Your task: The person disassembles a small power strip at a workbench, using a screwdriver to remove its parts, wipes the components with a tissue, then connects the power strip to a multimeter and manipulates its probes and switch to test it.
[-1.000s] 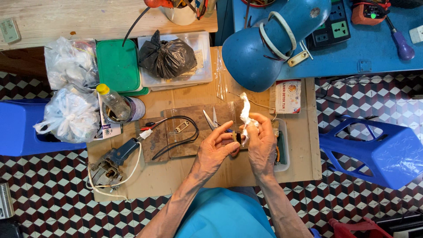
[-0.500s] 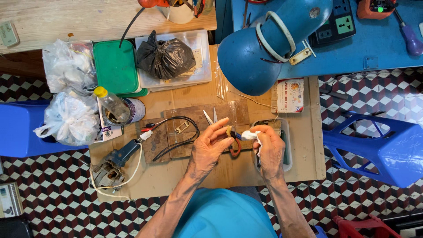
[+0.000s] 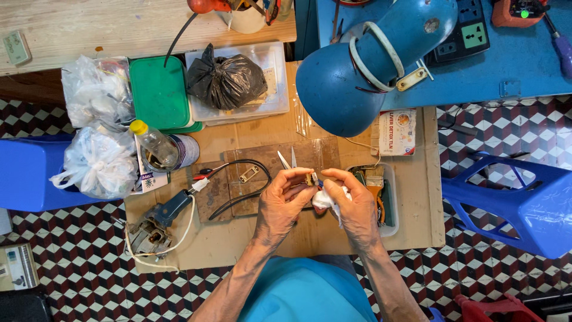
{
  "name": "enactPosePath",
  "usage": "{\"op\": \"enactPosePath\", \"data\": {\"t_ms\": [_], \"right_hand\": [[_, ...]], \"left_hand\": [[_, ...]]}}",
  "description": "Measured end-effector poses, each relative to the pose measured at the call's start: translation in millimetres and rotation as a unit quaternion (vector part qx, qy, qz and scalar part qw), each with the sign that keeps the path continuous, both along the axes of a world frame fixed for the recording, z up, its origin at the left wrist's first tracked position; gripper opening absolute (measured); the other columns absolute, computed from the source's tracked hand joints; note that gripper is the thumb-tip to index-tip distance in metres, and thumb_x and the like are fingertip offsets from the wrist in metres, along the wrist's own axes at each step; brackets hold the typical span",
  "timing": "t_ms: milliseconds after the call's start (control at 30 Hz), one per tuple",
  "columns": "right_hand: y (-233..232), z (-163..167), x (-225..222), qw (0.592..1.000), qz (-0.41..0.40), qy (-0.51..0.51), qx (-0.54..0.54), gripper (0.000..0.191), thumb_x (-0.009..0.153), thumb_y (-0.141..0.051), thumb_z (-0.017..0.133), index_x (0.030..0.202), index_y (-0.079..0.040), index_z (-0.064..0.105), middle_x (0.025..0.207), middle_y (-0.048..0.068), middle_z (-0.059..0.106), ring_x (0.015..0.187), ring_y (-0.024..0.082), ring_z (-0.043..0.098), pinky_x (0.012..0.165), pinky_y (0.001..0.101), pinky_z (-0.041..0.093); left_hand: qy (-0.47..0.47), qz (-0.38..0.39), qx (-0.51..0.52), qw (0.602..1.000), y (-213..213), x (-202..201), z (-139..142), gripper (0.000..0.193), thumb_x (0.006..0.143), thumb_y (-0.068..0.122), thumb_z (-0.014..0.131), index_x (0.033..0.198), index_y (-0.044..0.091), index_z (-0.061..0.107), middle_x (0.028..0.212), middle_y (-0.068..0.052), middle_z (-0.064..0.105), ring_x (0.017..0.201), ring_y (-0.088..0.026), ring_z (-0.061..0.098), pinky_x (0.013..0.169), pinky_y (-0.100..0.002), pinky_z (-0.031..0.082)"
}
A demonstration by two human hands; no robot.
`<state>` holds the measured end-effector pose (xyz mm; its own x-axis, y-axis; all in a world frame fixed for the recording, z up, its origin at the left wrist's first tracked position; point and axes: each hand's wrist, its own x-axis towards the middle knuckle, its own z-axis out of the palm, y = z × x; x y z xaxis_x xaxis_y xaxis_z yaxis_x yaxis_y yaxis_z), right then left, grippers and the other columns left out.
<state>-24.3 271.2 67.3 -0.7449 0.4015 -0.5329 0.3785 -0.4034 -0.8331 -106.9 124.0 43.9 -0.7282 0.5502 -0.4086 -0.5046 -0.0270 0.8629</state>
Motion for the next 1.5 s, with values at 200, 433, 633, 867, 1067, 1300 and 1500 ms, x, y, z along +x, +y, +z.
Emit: {"op": "enactPosePath", "data": {"t_ms": [200, 433, 633, 867, 1067, 1300, 1500], "right_hand": [[-4.7, 5.9, -8.7, 0.992, 0.062, -0.012, 0.110, 0.039, 0.093, -0.012, 0.068, 0.132, -0.009, 0.064, 0.094, 0.003, 0.067, 0.076, 0.008, 0.066, 0.062, 0.0229, 0.056], [-7.1, 1.0, -12.5, 0.932, 0.058, 0.013, 0.359, 0.037, 0.093, -0.010, 0.071, 0.128, -0.008, 0.064, 0.106, 0.007, 0.068, 0.095, 0.016, 0.070, 0.081, 0.0297, 0.056], [6.0, 4.1, -12.5, 0.930, 0.009, -0.025, 0.368, 0.037, 0.091, -0.011, 0.070, 0.128, -0.007, 0.064, 0.118, 0.010, 0.068, 0.096, 0.021, 0.069, 0.084, 0.0322, 0.054], [15.5, 7.2, -13.6, 0.905, 0.018, 0.041, 0.422, 0.028, 0.095, -0.009, 0.068, 0.122, -0.004, 0.067, 0.125, 0.013, 0.068, 0.114, 0.026, 0.069, 0.095, 0.0358, 0.054], [17.8, 5.0, -13.4, 0.900, 0.020, 0.038, 0.435, 0.025, 0.095, -0.009, 0.068, 0.120, -0.004, 0.067, 0.126, 0.013, 0.068, 0.114, 0.026, 0.069, 0.095, 0.0358, 0.055], [19.8, 1.5, -10.5, 0.912, 0.026, 0.037, 0.407, 0.024, 0.096, -0.010, 0.067, 0.120, -0.005, 0.068, 0.128, 0.011, 0.068, 0.114, 0.023, 0.070, 0.093, 0.0340, 0.057], [18.1, -1.1, -8.4, 0.916, 0.027, 0.032, 0.400, 0.024, 0.097, -0.010, 0.066, 0.120, -0.005, 0.068, 0.129, 0.011, 0.070, 0.114, 0.023, 0.071, 0.093, 0.0337, 0.058]], "left_hand": [[0.015, 0.029, 0.003, 0.999, 8.3, -2.3, -1.5, 0.034, 0.093, 0.003, 0.072, 0.125, 0.003, 0.060, 0.119, -0.014, 0.071, 0.115, -0.018, 0.070, 0.097, -0.028, 0.059], [0.005, 0.023, 0.024, 0.999, 25.4, -2.7, -12.4, 0.035, 0.093, 0.001, 0.072, 0.126, 0.002, 0.059, 0.122, -0.015, 0.072, 0.118, -0.020, 0.069, 0.099, -0.031, 0.058], [0.011, 0.023, 0.050, 0.998, 46.8, -9.4, -28.0, 0.038, 0.093, -0.001, 0.070, 0.130, 0.001, 0.060, 0.125, -0.013, 0.069, 0.118, -0.018, 0.068, 0.099, -0.029, 0.057], [0.003, 0.021, 0.025, 0.999, 56.4, -9.7, -31.3, 0.033, 0.094, -0.001, 0.069, 0.126, 0.000, 0.062, 0.121, -0.013, 0.072, 0.113, -0.018, 0.071, 0.087, -0.028, 0.060], [0.015, 0.036, 0.029, 0.999, 60.6, -6.8, -31.2, 0.033, 0.093, -0.002, 0.070, 0.125, -0.001, 0.063, 0.122, -0.014, 0.073, 0.116, -0.019, 0.071, 0.098, -0.029, 0.059], [0.002, 0.038, 0.025, 0.999, 61.1, -4.3, -26.2, 0.033, 0.093, -0.001, 0.070, 0.125, -0.002, 0.064, 0.121, -0.015, 0.073, 0.115, -0.019, 0.071, 0.098, -0.030, 0.061], [0.017, 0.028, 0.005, 0.999, 59.7, -3.6, -22.0, 0.033, 0.093, 0.000, 0.070, 0.126, -0.001, 0.065, 0.121, -0.014, 0.074, 0.115, -0.019, 0.071, 0.098, -0.030, 0.060]]}}
